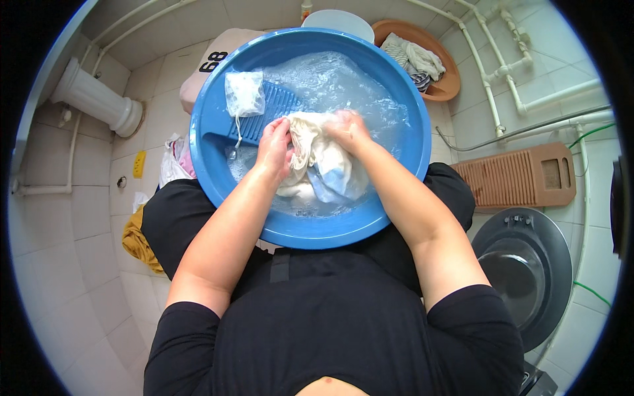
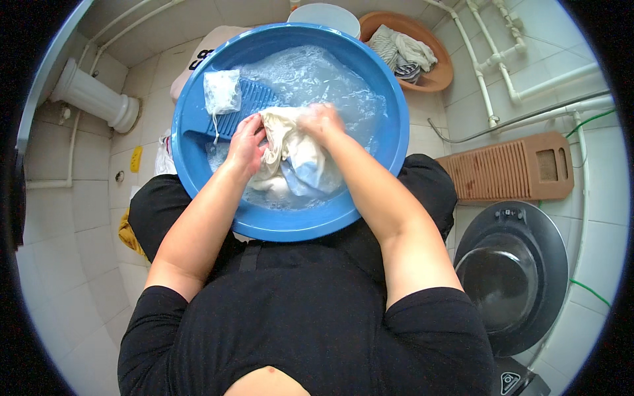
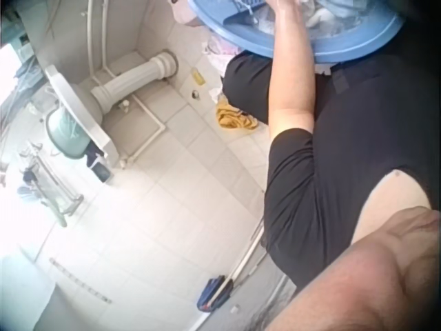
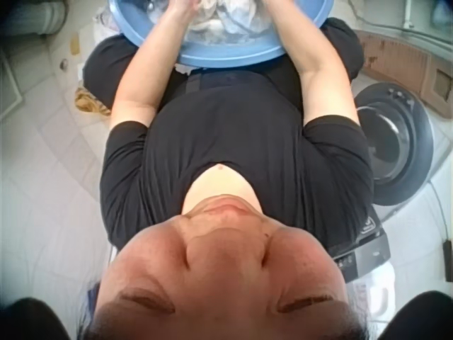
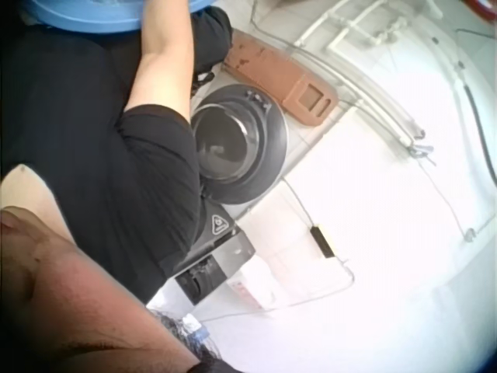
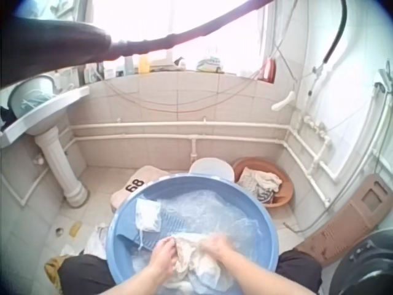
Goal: The person sits on the floor and hand-washes a white cloth in a blue basin filled with soapy water. They repeatedly scrub, squeeze, and wring the cloth, occasionally lifting it to inspect it before submerging it again. The person also briefly handles a pink cloth from a pile on the floor.
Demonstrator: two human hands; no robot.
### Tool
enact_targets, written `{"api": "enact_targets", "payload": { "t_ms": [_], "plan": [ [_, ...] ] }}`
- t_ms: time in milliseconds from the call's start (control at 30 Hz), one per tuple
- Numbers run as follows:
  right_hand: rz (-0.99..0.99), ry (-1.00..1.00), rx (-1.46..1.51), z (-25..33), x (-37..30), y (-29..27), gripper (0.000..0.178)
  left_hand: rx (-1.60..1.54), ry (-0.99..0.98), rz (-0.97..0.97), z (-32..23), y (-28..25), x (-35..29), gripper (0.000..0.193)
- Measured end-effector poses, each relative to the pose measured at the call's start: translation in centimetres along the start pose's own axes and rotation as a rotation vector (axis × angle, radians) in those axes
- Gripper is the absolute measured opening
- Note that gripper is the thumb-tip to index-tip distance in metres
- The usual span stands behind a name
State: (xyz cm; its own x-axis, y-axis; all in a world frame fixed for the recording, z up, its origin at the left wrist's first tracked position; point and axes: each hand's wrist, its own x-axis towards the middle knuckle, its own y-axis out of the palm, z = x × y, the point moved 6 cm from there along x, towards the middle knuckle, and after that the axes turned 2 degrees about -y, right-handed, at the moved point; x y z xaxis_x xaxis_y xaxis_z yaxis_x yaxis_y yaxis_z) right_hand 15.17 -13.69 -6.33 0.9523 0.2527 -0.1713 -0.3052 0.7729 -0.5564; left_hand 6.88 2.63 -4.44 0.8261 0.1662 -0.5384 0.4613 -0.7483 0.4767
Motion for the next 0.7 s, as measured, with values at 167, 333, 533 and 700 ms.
{"api": "enact_targets", "payload": {
  "t_ms": [167,333,533,700],
  "plan": [
    [-0.029,-0.915,0.302,13.0,-6.8,2.5,0.019,-0.396,-0.249,0.362,0.5,0.5,0.5,0.033],
    [0.052,-1.123,0.081,17.8,-13.1,4.3,0.02,-0.6,-0.556,0.736,0.5,1.0,-0.8,0.028],
    [-0.257,-0.96,-0.069,13.8,-9.5,3.3,0.02,-0.306,-0.34,0.451,4.1,-0.8,2.5,0.029],
    [-0.412,-0.475,-0.156,6.4,-2.3,0.1,0.026,-0.223,-0.358,0.238,2.5,2.2,-2.3,0.026]
  ]
}}
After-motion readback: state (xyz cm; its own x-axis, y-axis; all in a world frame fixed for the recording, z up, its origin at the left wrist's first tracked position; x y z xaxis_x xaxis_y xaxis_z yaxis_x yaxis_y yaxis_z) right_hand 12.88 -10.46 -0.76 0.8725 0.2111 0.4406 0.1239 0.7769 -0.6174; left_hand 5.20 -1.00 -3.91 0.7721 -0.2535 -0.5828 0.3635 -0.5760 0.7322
